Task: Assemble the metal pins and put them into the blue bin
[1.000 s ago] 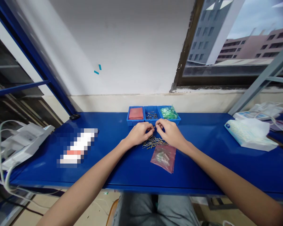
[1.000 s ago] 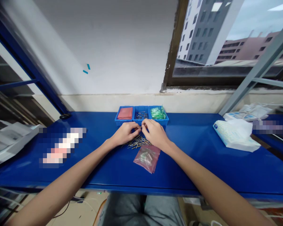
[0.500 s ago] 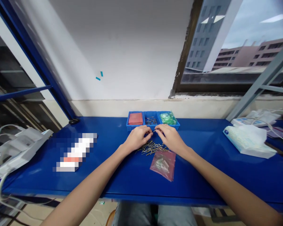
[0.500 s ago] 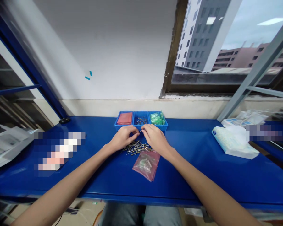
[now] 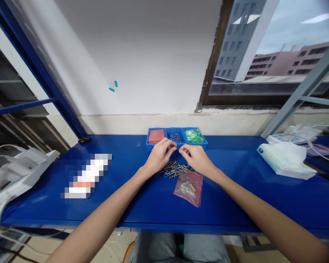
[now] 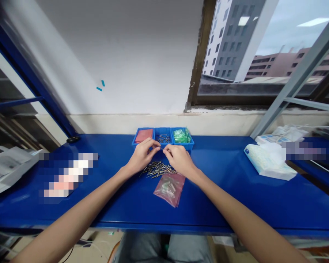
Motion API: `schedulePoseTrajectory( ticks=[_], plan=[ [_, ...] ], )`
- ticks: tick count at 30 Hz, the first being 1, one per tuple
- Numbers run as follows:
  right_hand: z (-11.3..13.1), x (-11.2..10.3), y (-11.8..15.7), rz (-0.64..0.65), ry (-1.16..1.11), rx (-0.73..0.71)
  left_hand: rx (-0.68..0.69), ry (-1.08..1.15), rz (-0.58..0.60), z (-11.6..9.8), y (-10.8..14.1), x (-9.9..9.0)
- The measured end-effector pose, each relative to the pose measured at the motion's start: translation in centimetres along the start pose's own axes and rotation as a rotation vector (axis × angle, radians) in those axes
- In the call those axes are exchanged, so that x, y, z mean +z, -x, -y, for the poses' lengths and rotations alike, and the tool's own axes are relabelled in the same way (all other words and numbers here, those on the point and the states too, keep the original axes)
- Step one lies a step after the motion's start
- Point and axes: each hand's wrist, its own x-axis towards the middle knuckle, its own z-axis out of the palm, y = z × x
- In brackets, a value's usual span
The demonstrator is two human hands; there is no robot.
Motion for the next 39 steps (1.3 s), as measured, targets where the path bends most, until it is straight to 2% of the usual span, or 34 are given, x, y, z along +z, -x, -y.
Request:
schedulePoseTrajectory(
  ticks=[4, 10, 16, 23, 29, 34, 39],
  plan=[
    [0.5, -0.1, -0.1, -0.054, -0.13, 0.06, 0.019, -0.025, 0.006, -0.1, 0.2, 0.1],
    [1.0, 0.1, 0.0, -0.037, -0.24, 0.063, 0.121, -0.089, 0.052, -0.1, 0.5, 0.2],
    [1.4, 0.3, 0.2, -0.023, -0.271, 0.039, 0.101, -0.118, 0.048, 0.1, 0.4, 0.1],
    [0.3, 0.4, -0.1, -0.072, -0.306, 0.069, 0.102, -0.033, 0.047, -0.1, 0.5, 0.3],
    [0.2, 0.9, 0.0, 0.018, -0.223, -0.001, 0.039, 0.107, 0.054, -1.1, 0.1, 0.0],
    [0.6, 0.8, 0.0, -0.029, -0.245, -0.015, -0.058, 0.162, -0.007, -1.0, -0.2, -0.2],
    [0.7, 0.8, 0.1, -0.041, -0.271, -0.035, -0.139, 0.289, -0.009, -0.6, -0.4, 0.0]
  ],
)
